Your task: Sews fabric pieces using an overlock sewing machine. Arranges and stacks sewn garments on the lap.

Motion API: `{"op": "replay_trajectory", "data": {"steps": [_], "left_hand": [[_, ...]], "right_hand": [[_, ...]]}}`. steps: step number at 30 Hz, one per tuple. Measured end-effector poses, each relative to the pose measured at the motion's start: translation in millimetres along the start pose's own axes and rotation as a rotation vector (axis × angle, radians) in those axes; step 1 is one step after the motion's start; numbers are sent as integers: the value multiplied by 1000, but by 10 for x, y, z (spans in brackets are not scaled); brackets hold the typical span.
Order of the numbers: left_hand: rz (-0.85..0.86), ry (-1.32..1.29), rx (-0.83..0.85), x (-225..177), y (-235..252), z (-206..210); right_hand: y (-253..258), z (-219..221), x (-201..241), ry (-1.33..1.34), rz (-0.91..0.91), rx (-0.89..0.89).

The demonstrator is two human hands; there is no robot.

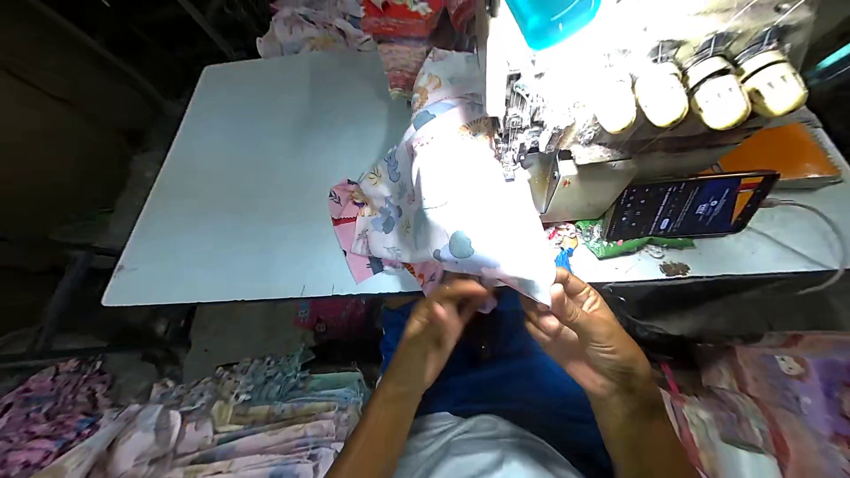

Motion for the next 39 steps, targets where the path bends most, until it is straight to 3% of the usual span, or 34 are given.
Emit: {"op": "replay_trajectory", "data": {"steps": [1, 3, 7, 9, 11, 13, 17, 21, 28, 33, 39], "left_hand": [[69, -68, -203, -63, 54, 23], [189, 15, -431, -263, 108, -72], [241, 636, -781, -607, -8, -654], [240, 830, -832, -766, -75, -808], [312, 945, -742, -893, -72, -760], [379, 1019, -536, -943, 15, -607], [489, 1156, -176, -857, 327, -149], [537, 1254, 47, -786, 626, 223], [431, 1456, 219, -518, 866, 264], [354, 1711, 299, -439, 988, 188], [270, 1704, 389, -517, 1587, -33]], "right_hand": [[12, -3, -18, -51, -30, -44], [42, -55, -107, -262, -138, -151], [73, -143, -268, -581, -273, -251], [76, -148, -266, -632, -302, -274], [68, -152, -245, -645, -313, -289], [58, -156, -233, -658, -320, -296], [30, -137, -222, -684, -352, -335], [13, -125, -205, -698, -366, -370], [-48, -81, -181, -772, -488, -337], [-30, -60, -190, -1024, -609, -333], [416, 2, 35, -1388, -747, -404]]}}
Point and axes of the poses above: each hand's wrist, its own y-axis towards the middle knuckle, its own z-axis out of the palm, x = y × z, the point moved 1 cm from there along y, towards the middle knuckle, and after that the axes turned 4 degrees about z, right-handed, at the moved point
